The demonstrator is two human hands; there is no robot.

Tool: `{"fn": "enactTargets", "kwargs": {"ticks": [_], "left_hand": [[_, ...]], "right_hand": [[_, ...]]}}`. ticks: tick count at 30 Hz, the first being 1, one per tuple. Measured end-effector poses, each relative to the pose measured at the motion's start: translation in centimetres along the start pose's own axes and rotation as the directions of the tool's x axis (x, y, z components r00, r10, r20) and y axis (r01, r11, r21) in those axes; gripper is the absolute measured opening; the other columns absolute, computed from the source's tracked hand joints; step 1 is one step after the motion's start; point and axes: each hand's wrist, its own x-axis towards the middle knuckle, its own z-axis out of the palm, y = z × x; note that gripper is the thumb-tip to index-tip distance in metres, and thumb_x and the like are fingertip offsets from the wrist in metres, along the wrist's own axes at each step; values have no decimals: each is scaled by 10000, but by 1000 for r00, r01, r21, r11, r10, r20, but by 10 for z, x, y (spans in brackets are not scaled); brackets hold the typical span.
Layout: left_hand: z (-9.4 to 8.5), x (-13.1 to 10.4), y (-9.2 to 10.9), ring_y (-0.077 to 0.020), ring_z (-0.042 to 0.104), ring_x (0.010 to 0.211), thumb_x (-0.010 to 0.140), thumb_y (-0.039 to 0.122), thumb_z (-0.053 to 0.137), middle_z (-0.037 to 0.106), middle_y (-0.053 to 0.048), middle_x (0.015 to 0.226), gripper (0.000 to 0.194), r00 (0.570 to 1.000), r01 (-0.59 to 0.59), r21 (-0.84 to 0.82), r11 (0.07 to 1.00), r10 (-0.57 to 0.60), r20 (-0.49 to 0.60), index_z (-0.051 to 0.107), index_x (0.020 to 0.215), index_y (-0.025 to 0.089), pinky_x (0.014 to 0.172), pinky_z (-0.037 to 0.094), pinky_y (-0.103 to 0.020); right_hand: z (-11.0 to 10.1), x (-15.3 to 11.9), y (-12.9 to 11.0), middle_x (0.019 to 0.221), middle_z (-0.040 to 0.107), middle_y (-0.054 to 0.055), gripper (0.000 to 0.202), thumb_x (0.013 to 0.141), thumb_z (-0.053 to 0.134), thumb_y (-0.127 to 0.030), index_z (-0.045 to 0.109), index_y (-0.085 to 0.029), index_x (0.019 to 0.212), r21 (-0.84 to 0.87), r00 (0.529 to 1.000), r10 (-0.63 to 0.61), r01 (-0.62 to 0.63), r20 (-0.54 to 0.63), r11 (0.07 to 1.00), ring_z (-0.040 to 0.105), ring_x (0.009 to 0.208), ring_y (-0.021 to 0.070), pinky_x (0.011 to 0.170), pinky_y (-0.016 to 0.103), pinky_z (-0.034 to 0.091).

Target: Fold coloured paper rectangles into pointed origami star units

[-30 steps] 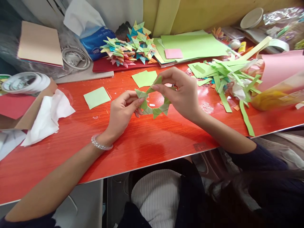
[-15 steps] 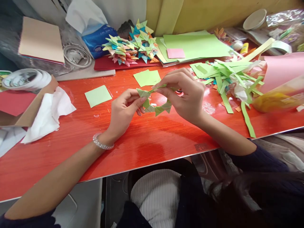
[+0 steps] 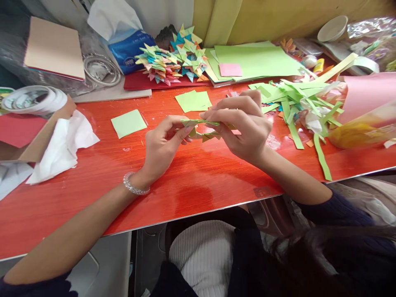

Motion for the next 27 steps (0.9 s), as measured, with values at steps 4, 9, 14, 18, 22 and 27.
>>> {"fn": "enactTargets", "kwargs": {"ticks": [4, 9, 14, 18, 22, 27], "left_hand": [[0, 0, 0, -108, 650, 654, 845, 278, 635, 687, 13, 805, 69, 1000, 5, 40, 999, -4, -14, 642, 896, 232, 621, 559, -264], [1, -1, -1, -101, 640, 658, 846, 263, 631, 680, 27, 781, 63, 999, -53, 51, 997, 53, -10, 656, 902, 248, 653, 557, -268], [0, -1, -2, -114, 646, 706, 857, 283, 617, 687, 19, 814, 81, 998, -67, 75, 995, 68, -5, 660, 916, 249, 698, 555, -292], [-1, 0, -1, -121, 646, 741, 853, 300, 621, 698, 14, 840, 79, 997, -71, 133, 989, 73, -10, 664, 891, 247, 734, 545, -298], [-1, 0, -1, -130, 653, 771, 852, 319, 621, 700, 7, 863, 93, 998, -66, 140, 988, 68, -10, 667, 893, 249, 757, 550, -308], [-1, -1, -1, -123, 647, 775, 863, 322, 607, 699, 10, 863, 102, 995, -102, 167, 981, 103, 2, 667, 905, 252, 749, 563, -295]], "right_hand": [[-3, 1, -1, 991, 690, 16, 211, 942, 454, -358, 655, -295, 965, -47, 997, -35, 38, 69, 998, 635, 984, 229, 960, 520, 376], [-6, 0, -5, 1016, 702, 17, 224, 955, 433, -350, 647, -287, 977, -131, 997, -49, 57, 61, 990, 650, 950, 202, 941, 496, 402], [-5, -2, -6, 989, 723, -26, 109, 921, 529, -279, 630, -311, 946, -242, 979, -202, 190, -25, 951, 666, 867, 152, 852, 411, 445], [-6, -2, -3, 1019, 718, 5, 149, 941, 498, -315, 637, -302, 993, -277, 985, -170, 159, -15, 947, 657, 926, 170, 879, 425, 435], [-12, -1, -1, 1029, 717, -5, 187, 954, 465, -369, 641, -327, 1002, -250, 989, -132, 146, 73, 957, 658, 939, 173, 893, 428, 444], [-14, -1, -4, 987, 725, 1, 199, 937, 468, -438, 642, -343, 949, -145, 988, -32, 54, 153, 988, 661, 983, 185, 864, 395, 463]]}}
